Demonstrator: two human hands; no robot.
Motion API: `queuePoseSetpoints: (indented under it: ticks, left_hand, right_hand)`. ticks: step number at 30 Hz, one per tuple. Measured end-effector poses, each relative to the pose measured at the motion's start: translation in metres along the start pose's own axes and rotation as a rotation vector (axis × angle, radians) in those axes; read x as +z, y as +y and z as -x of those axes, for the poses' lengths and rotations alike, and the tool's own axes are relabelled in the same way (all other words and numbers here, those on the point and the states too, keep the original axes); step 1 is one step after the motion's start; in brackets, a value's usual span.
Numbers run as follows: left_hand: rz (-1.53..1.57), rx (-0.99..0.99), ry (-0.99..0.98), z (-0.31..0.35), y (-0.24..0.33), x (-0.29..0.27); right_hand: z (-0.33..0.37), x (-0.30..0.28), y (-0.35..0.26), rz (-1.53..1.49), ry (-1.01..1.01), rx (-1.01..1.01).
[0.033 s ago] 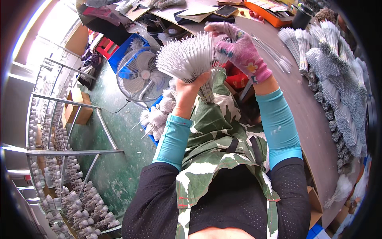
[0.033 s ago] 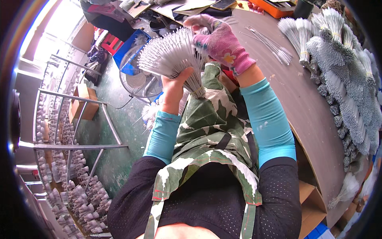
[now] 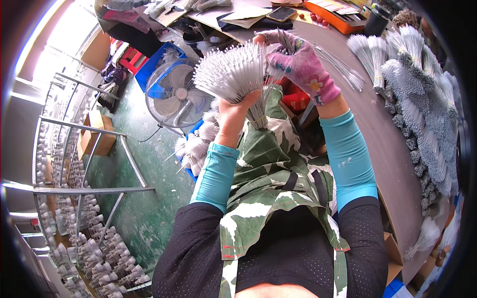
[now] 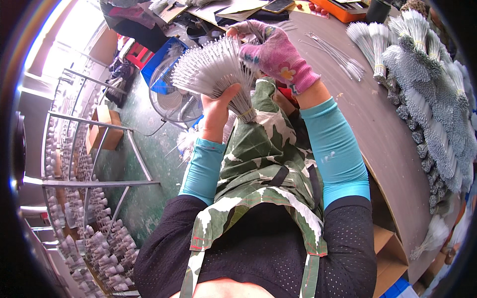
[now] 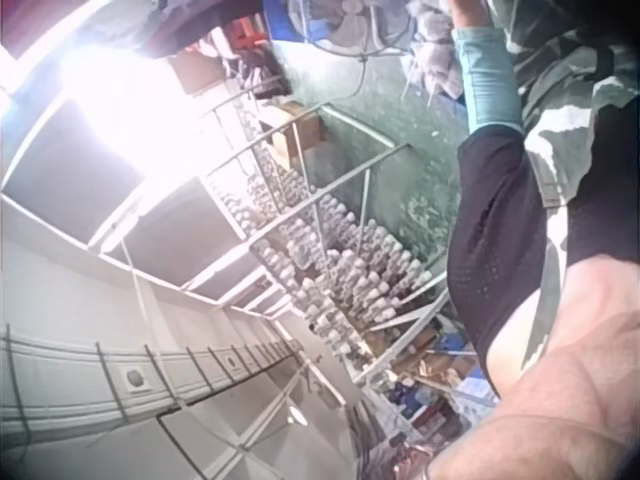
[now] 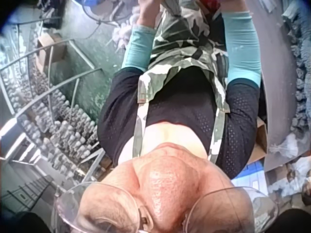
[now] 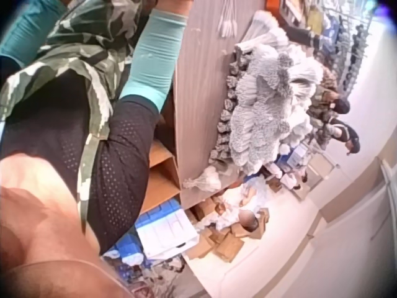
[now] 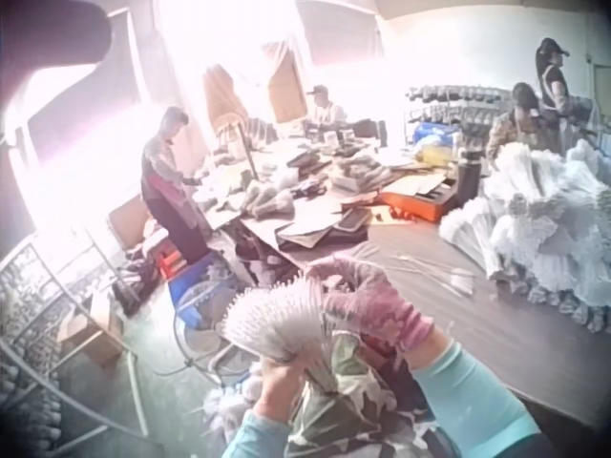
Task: Bundling and sorting plastic silver artificial pine needle branches for manufacturing.
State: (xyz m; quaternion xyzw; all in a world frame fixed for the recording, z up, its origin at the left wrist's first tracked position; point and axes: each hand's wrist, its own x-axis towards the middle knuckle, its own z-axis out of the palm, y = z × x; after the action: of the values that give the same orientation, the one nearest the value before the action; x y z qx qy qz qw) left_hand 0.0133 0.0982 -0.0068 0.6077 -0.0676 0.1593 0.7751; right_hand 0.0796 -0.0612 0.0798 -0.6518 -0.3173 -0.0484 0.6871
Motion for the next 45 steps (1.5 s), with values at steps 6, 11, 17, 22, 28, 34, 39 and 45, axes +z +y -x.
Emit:
queuePoseSetpoints:
  ticks: [6, 11, 17, 22, 28, 34, 39, 45]
  left_hand:
    - [0.128, -0.007, -0.006, -0.002, -0.006, -0.002]
    - [0.137, -0.016, -0.002, 0.0, -0.006, -0.002]
    - [0.133, -0.008, -0.048, -0.002, -0.007, 0.0]
    - [0.163, -0.033, -0.045, -0.003, -0.015, -0.004]
    - [0.214, -0.011, 0.018, -0.002, -0.013, -0.002]
    - [0.183, -0.03, -0.005, -0.003, -0.011, 0.003]
    - [0.253, -0.037, 0.005, -0.001, -0.009, 0.005]
    - [0.182, -0.04, 0.036, -0.004, -0.011, 0.01]
  right_hand:
    - [0.007, -0.008, 0.0, -0.092, -0.049, 0.008]
    - [0.008, -0.003, -0.009, -0.016, -0.044, 0.036]
    - [0.002, -0.001, -0.008, 0.28, 0.098, 0.044]
    - [0.003, -0.011, -0.004, -0.043, -0.018, 0.004]
    - [0.028, -0.052, -0.002, -0.059, -0.076, 0.109]
    - [0.023, -0.031, -0.01, -0.045, -0.013, -0.011]
    - [0.017, -0.019, -0.019, -0.025, -0.088, 0.124]
    - [0.011, -0.026, -0.005, 0.13, 0.012, 0.011]
